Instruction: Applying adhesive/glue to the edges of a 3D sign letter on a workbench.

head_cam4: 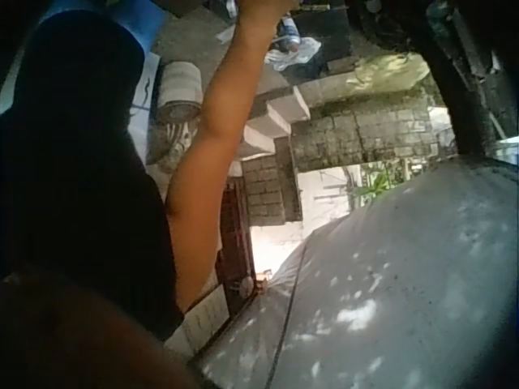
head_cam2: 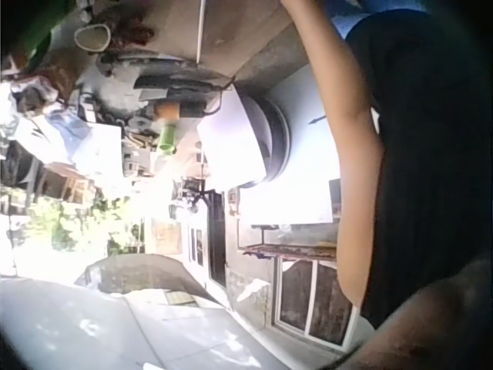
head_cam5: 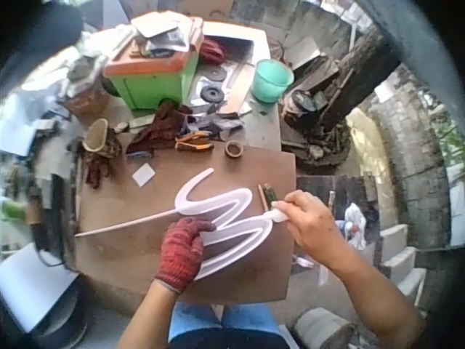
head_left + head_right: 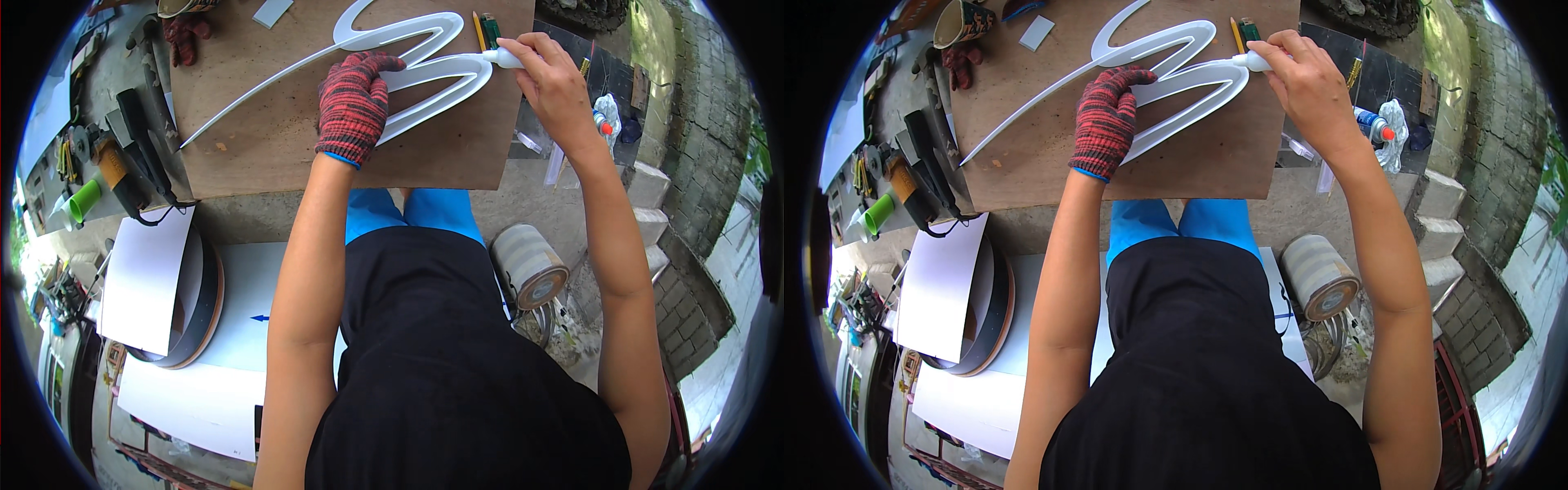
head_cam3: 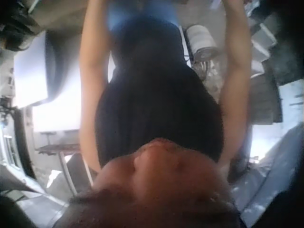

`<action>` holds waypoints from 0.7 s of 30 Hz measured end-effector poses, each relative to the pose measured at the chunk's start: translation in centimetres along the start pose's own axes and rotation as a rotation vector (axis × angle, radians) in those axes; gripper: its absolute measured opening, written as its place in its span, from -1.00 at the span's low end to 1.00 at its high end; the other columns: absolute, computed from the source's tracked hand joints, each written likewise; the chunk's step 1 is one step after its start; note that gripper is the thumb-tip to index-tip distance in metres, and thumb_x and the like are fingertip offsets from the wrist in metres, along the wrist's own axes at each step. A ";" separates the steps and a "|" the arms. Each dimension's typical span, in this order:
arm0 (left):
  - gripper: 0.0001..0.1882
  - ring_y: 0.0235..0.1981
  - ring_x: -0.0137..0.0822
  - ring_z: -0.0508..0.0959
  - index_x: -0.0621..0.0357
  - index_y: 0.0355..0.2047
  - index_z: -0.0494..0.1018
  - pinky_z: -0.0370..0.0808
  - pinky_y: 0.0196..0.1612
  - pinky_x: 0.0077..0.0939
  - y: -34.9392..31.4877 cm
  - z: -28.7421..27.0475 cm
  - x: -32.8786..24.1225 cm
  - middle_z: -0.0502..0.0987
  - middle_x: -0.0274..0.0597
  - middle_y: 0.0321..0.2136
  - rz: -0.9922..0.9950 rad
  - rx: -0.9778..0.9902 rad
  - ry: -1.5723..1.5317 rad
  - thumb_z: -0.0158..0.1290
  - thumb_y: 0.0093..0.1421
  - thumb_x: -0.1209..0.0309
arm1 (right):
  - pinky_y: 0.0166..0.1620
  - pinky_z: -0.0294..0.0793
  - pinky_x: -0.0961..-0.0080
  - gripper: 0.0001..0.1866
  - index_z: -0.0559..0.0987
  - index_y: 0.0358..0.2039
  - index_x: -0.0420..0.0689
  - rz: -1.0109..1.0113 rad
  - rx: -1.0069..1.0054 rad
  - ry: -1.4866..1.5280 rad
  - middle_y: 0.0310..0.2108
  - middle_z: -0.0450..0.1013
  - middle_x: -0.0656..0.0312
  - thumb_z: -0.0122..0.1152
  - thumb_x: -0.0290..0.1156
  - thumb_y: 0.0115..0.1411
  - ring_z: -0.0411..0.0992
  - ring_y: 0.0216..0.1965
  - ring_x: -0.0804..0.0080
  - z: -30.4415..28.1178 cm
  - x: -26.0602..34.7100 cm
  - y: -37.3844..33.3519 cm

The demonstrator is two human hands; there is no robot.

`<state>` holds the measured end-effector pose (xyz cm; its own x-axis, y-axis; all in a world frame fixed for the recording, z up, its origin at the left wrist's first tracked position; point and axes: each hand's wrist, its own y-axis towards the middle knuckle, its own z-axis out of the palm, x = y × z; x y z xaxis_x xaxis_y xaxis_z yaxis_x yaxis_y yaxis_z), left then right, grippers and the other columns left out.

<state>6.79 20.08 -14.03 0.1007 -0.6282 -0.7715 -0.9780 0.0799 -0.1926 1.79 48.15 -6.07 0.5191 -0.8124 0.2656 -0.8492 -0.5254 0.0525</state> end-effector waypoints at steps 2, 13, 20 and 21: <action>-0.63 0.03 0.01 0.52 -0.22 -0.06 0.67 0.42 0.26 -0.07 0.0 0.0 0.0 0.60 -0.16 0.01 -0.005 0.005 0.002 0.04 0.23 0.53 | 0.04 0.54 0.23 -0.55 0.64 0.04 -0.11 -0.004 -0.004 -0.001 -0.08 0.52 0.20 0.37 -0.60 0.09 0.52 -0.04 0.17 0.1 0.0 0.0; -0.63 0.06 -0.01 0.52 -0.25 -0.05 0.66 0.42 0.26 -0.10 0.1 -0.1 -0.2 0.59 -0.16 0.04 -0.034 0.024 0.003 0.04 0.25 0.52 | 0.06 0.53 0.22 -0.54 0.64 0.05 -0.11 -0.013 0.012 -0.009 -0.07 0.52 0.19 0.37 -0.60 0.09 0.52 -0.03 0.15 0.3 -0.1 0.3; -0.63 0.04 -0.01 0.52 -0.26 -0.05 0.67 0.41 0.26 -0.10 0.1 0.0 0.0 0.59 -0.15 0.02 -0.027 0.024 0.005 0.05 0.25 0.51 | 0.07 0.53 0.22 -0.54 0.63 0.05 -0.10 -0.024 0.008 -0.019 -0.06 0.52 0.19 0.37 -0.61 0.09 0.52 -0.02 0.15 0.3 -0.2 0.4; -0.63 0.04 -0.01 0.52 -0.26 -0.05 0.67 0.41 0.26 -0.10 0.1 0.0 0.0 0.59 -0.14 0.02 -0.028 0.024 0.004 0.05 0.25 0.51 | 0.07 0.53 0.22 -0.54 0.63 0.05 -0.10 -0.024 0.008 -0.019 -0.06 0.52 0.19 0.37 -0.61 0.09 0.52 -0.02 0.15 0.4 -0.2 0.4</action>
<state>6.68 20.11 -14.02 0.1270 -0.6334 -0.7634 -0.9702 0.0809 -0.2285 1.37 48.02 -6.44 0.5408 -0.8044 0.2460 -0.8360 -0.5464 0.0510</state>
